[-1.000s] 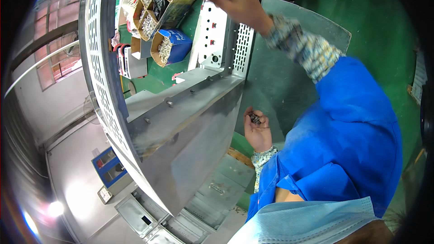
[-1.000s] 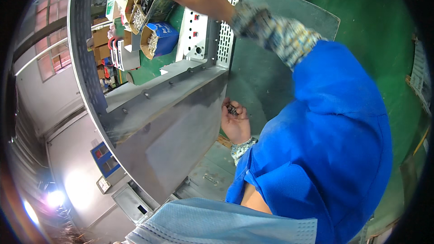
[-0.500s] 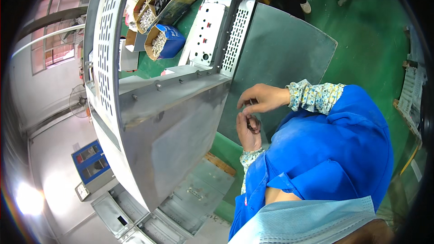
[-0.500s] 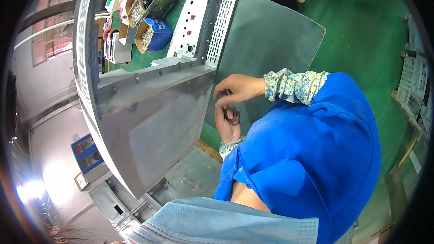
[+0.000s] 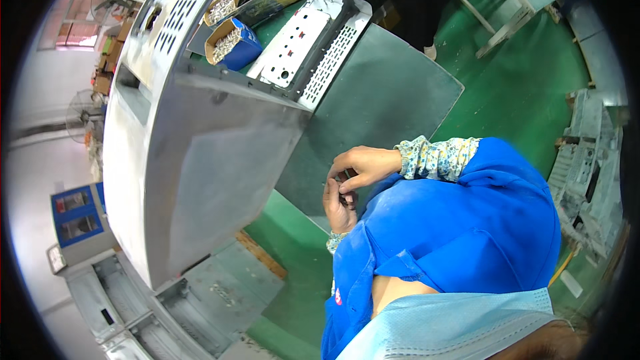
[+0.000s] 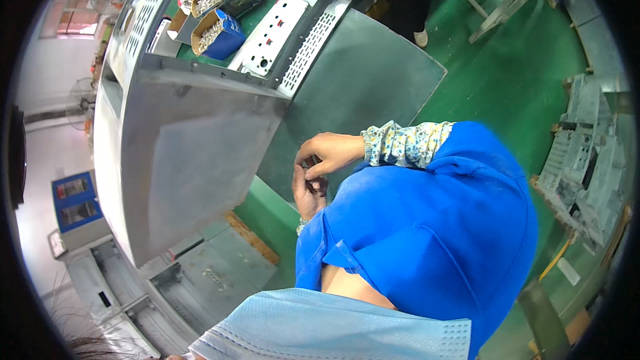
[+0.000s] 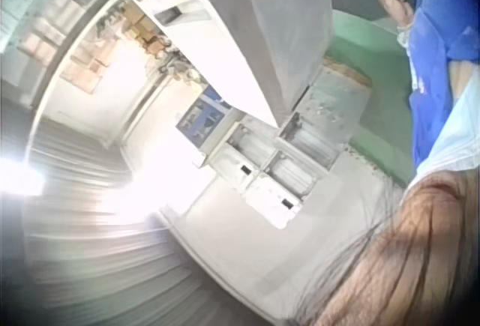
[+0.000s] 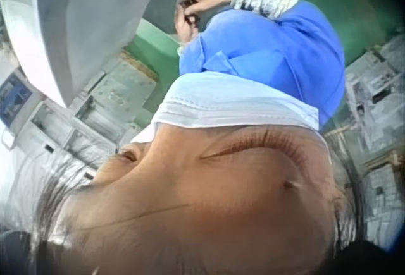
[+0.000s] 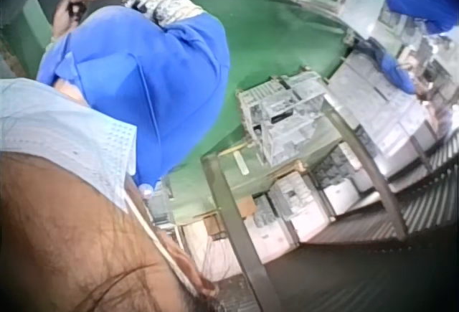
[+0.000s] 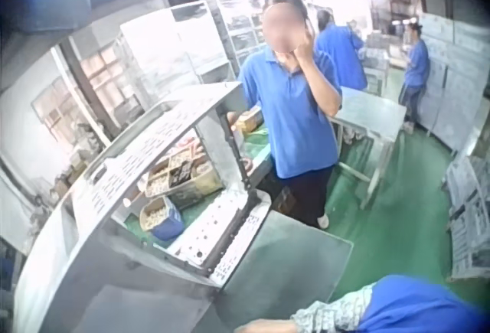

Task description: Assembling metal enclosure parts by positioning components and fastening them with a tool.

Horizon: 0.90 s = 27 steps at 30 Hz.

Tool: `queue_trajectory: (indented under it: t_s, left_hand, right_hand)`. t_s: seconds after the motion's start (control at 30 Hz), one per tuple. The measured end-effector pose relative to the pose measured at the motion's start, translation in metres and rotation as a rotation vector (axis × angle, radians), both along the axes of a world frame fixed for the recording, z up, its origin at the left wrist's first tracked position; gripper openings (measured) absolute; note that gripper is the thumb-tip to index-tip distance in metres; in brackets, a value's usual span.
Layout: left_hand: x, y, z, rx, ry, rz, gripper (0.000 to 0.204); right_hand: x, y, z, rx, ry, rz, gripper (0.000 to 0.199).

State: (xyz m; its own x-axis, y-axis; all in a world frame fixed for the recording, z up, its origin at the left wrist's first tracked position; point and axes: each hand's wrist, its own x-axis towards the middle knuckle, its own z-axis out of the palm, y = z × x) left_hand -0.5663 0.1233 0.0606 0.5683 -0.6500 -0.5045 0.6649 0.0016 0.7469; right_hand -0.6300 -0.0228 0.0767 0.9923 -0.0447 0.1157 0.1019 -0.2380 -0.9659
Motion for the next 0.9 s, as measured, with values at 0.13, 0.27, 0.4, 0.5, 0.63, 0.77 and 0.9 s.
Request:
queue_trajectory:
  t_s: [0.13,0.27,0.4,0.5,0.63,0.77,0.9]
  left_hand:
    - [0.003,0.011,-0.017,-0.012,-0.022,-0.021,0.03]
    - [0.002,0.013,-0.018,-0.048,-0.056,-0.108,0.026]
    - [-0.001,0.009,-0.022,-0.036,-0.098,-0.123,0.031]
    - [0.0,0.006,-0.024,-0.136,0.052,-0.115,0.024]
    - [0.002,0.003,-0.03,-0.276,0.242,-0.038,0.017]
    - [0.0,0.006,-0.034,-0.252,0.221,0.05,0.015]
    - [-0.005,0.005,-0.028,-0.192,0.187,0.129,0.014]
  right_hand:
    - [0.002,0.007,-0.002,-0.047,0.011,0.027,0.03]
    - [-0.003,0.011,0.001,-0.158,0.034,-0.025,0.026]
    - [-0.006,0.013,-0.009,-0.321,0.007,-0.165,0.014]
    - [-0.004,-0.003,-0.014,-0.325,-0.019,-0.294,0.01]
    - [-0.001,-0.075,-0.04,-0.173,0.079,-0.509,0.014]
    - [0.004,-0.173,-0.057,-0.525,0.145,-0.808,0.016]
    - [0.008,-0.248,-0.083,-0.698,0.128,-1.056,0.01]
